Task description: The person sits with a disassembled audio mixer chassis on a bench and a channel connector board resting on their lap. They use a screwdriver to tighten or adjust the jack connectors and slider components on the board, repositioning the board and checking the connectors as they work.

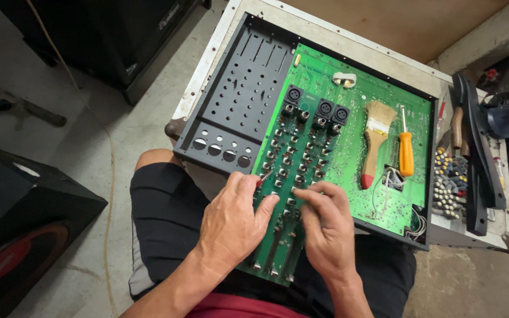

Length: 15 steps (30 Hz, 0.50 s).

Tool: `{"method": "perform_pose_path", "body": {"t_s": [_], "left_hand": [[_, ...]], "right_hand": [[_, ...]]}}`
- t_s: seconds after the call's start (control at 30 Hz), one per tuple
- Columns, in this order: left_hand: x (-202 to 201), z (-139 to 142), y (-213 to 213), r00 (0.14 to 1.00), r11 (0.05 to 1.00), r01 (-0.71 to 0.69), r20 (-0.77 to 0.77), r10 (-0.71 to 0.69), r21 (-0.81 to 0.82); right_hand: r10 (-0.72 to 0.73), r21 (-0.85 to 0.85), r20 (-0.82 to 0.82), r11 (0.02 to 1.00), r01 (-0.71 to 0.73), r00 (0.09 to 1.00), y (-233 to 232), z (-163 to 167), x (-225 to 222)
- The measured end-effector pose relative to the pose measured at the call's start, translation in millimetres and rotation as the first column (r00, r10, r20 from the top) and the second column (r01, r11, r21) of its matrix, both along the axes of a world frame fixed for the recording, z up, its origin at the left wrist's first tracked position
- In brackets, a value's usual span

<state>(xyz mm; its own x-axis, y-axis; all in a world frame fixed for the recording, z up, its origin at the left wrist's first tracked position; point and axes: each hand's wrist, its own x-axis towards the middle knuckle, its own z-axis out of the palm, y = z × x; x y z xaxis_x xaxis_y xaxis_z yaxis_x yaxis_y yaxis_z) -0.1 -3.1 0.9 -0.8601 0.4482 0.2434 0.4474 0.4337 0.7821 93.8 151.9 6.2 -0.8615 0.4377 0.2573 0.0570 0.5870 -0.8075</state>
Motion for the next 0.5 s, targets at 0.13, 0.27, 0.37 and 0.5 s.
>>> {"method": "perform_pose_path", "body": {"t_s": [0.13,0.27,0.37,0.5], "left_hand": [[4,-1,-5,1.0,0.998,-0.023,0.01,0.023,0.06],[9,-2,-11,0.998,0.997,-0.043,0.057,0.04,0.061],[13,-3,-16,0.991,0.999,-0.04,0.125,0.038,0.019],[13,-5,-16,0.985,1.0,-0.029,0.171,0.028,0.004]], "right_hand": [[-0.038,-0.024,-0.001,0.999,0.038,0.999,-1,1,8],[0.04,0.237,-0.038,0.971,-0.03,0.998,-4,2,11],[0.052,0.298,-0.06,0.954,-0.032,0.997,-8,1,8],[-0.011,0.315,-0.054,0.949,0.028,0.998,-13,-3,5]]}}
